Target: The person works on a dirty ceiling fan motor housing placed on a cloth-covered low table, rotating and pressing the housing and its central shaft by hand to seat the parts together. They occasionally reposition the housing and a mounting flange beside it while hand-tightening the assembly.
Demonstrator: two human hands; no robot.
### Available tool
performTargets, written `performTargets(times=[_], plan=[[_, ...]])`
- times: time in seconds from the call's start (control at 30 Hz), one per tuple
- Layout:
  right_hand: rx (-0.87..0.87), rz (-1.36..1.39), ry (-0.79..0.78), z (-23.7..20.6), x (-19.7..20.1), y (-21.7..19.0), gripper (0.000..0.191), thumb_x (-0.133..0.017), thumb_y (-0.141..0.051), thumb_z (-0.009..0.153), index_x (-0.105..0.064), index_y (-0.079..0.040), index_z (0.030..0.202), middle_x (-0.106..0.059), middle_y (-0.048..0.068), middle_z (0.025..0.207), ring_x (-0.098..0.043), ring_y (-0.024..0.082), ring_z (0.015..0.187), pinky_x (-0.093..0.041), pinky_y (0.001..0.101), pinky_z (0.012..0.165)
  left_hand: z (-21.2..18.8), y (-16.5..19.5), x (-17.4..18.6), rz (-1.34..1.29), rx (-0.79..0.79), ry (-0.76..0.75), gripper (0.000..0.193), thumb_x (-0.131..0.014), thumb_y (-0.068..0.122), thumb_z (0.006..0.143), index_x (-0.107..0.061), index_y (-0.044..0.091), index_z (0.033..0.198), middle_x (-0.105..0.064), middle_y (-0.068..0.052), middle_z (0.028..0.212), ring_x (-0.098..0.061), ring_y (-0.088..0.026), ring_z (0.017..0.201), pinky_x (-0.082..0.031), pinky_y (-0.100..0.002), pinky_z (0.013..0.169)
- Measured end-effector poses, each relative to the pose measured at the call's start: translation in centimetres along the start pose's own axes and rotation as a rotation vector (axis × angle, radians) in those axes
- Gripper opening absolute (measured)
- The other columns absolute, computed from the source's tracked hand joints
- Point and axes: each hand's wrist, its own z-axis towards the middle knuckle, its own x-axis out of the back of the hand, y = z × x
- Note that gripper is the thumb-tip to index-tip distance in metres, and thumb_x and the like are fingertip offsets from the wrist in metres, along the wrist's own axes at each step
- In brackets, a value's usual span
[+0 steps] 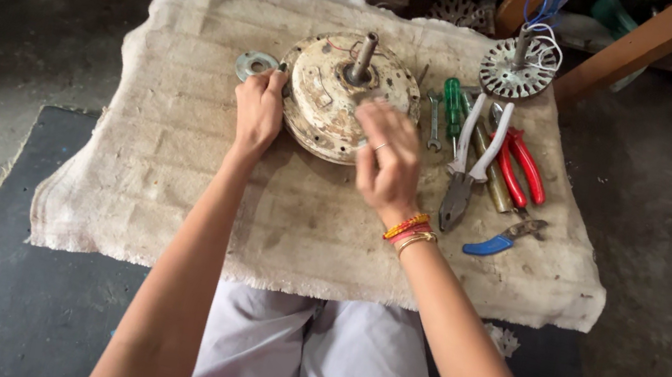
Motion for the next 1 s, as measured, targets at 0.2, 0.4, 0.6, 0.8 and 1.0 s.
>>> performTargets(times=[0.2,0.4,0.6,0.8,1.0], plan=[[-0.232,-0.232,-0.100,0.2,0.4,-0.9,0.046,-0.049,-0.029,0.105,-0.064,0.001,0.136,-0.062,0.019,0.144,-0.056,0.035,0.137,-0.036,0.0466,0.121,-0.1,0.3,0.1,0.011,-0.032,0.011,0.037,-0.052,0.027,0.096,-0.070,-0.005,0.100,-0.067,-0.031,0.088,-0.067,-0.046,0.089,-0.050,-0.045,0.079],[-0.279,-0.333,-0.237,2.2,-0.4,-2.4,0.065,-0.043,-0.041,0.108,-0.046,0.010,0.149,-0.044,0.025,0.158,-0.044,0.035,0.147,-0.031,0.0441,0.124,-0.1,0.5,0.2,-0.015,0.038,-0.001,0.037,-0.053,0.027,0.096,-0.068,-0.007,0.096,-0.066,-0.031,0.084,-0.067,-0.045,0.080,-0.051,-0.044,0.078],[-0.393,-0.405,-0.279,4.9,-1.4,-2.5,0.084,-0.039,-0.058,0.105,-0.039,0.014,0.149,-0.037,0.031,0.158,-0.037,0.039,0.149,-0.027,0.0437,0.125,-0.2,0.7,0.2,0.021,0.044,-0.010,0.037,-0.052,0.026,0.097,-0.068,-0.007,0.095,-0.065,-0.032,0.083,-0.064,-0.046,0.081,-0.049,-0.045,0.077],[-0.333,-0.476,-0.318,2.1,-1.0,-4.4,0.094,-0.039,-0.065,0.101,-0.037,0.015,0.150,-0.037,0.031,0.158,-0.035,0.041,0.150,-0.025,0.0446,0.127,-0.3,0.5,0.0,0.013,-0.010,0.005,0.037,-0.051,0.026,0.096,-0.069,-0.006,0.097,-0.066,-0.032,0.086,-0.068,-0.045,0.086,-0.051,-0.045,0.080],[-0.454,-0.313,-0.376,7.4,-0.8,-0.7,0.092,-0.040,-0.067,0.099,-0.039,0.009,0.151,-0.035,0.027,0.161,-0.034,0.035,0.152,-0.024,0.0418,0.128,-0.2,0.3,0.0,0.002,-0.010,0.007,0.037,-0.051,0.026,0.095,-0.068,-0.006,0.098,-0.066,-0.032,0.088,-0.067,-0.046,0.087,-0.051,-0.045,0.079]])
